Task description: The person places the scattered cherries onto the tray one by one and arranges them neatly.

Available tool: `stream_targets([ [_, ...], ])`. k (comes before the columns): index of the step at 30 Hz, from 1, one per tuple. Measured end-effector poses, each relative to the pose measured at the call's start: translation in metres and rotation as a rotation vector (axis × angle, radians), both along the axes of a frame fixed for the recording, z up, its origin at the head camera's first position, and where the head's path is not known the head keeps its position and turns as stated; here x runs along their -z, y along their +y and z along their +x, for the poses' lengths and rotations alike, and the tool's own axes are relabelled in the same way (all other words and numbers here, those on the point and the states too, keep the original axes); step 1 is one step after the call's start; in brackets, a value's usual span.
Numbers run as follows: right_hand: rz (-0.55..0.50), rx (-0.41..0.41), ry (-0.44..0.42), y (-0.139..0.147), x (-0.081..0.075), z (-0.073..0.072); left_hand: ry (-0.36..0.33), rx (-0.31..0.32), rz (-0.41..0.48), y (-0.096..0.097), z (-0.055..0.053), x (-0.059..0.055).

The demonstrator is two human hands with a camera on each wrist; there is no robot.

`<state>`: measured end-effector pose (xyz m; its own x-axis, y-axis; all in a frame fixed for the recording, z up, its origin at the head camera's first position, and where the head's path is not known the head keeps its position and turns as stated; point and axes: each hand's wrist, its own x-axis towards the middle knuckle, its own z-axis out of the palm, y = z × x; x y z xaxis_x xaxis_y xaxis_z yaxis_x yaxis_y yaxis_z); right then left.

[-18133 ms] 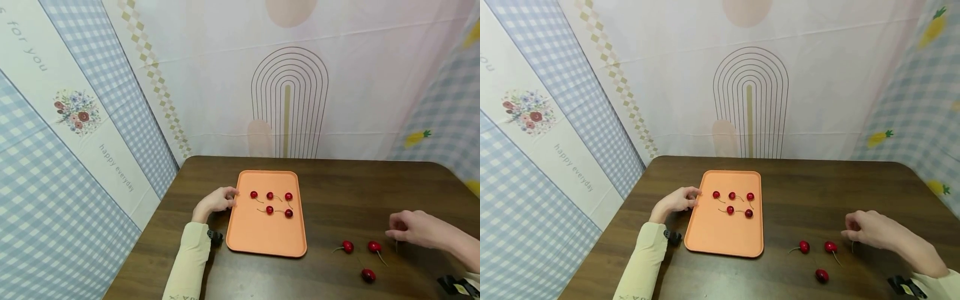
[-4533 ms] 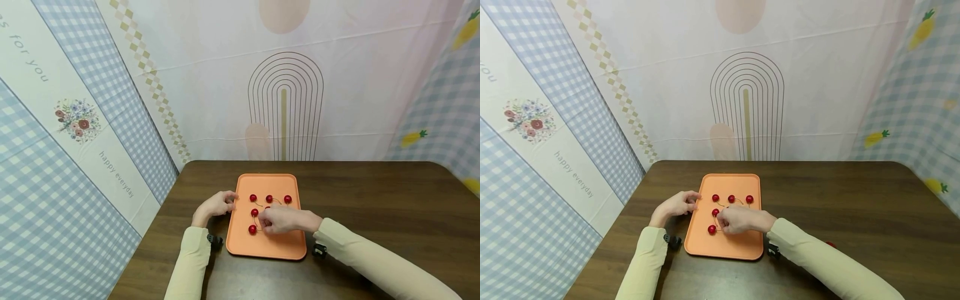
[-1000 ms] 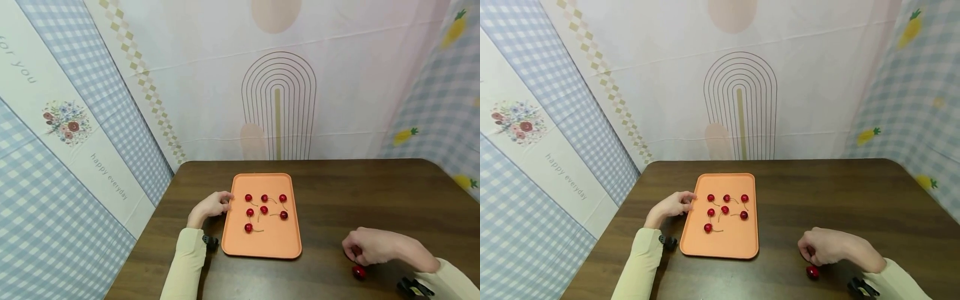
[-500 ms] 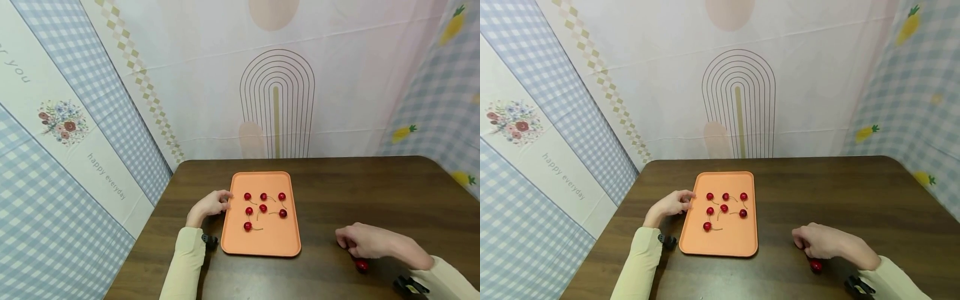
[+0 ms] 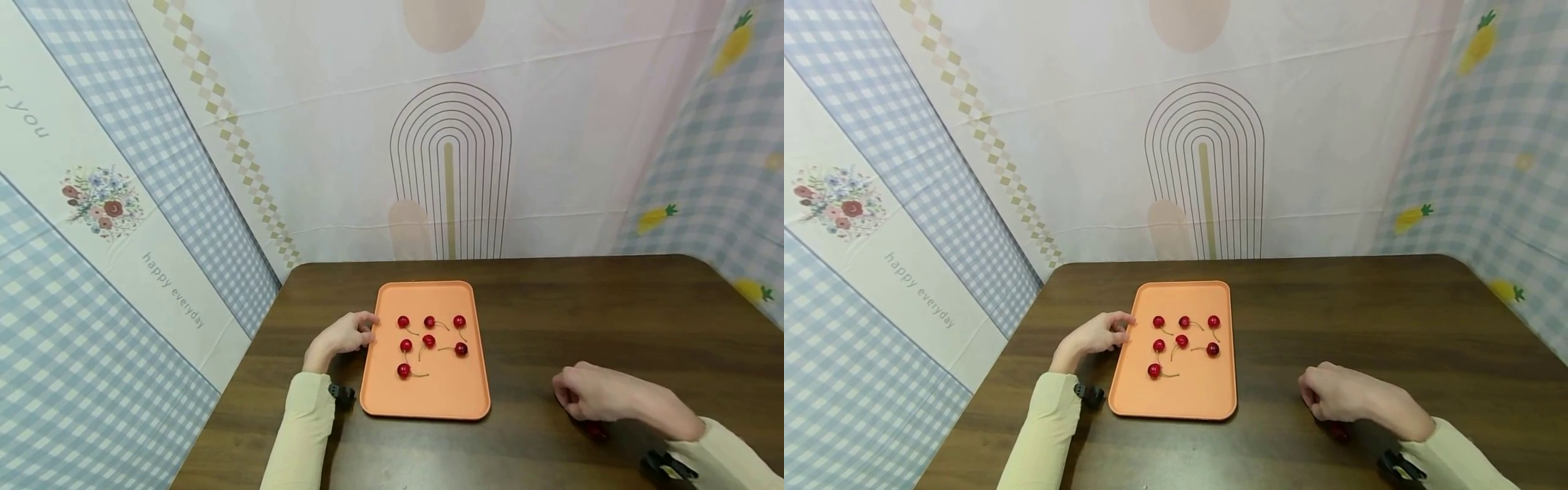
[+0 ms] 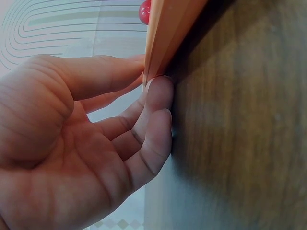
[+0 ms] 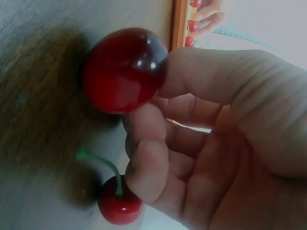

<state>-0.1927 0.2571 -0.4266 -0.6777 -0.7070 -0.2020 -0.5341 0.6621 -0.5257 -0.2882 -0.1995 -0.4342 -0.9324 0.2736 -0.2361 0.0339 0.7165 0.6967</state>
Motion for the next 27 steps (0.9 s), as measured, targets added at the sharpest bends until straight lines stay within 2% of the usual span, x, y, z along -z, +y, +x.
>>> stream_targets([
  [6, -0.044, -0.013, -0.114, -0.001, -0.001, -0.004, 0.001, -0.007, 0.005, -0.002, 0.0, 0.0],
  [8, -0.05, -0.014, -0.118, -0.001, -0.002, -0.004, -0.004, -0.007, 0.017, -0.001, 0.0, -0.001],
  [18, -0.061, -0.069, -0.045, -0.005, -0.013, -0.007, -0.007, -0.01, 0.028, 0.0, 0.001, 0.0],
  [27, -0.026, -0.143, 0.041, -0.034, -0.042, -0.015, -0.002, -0.009, 0.019, 0.0, 0.001, -0.001],
])
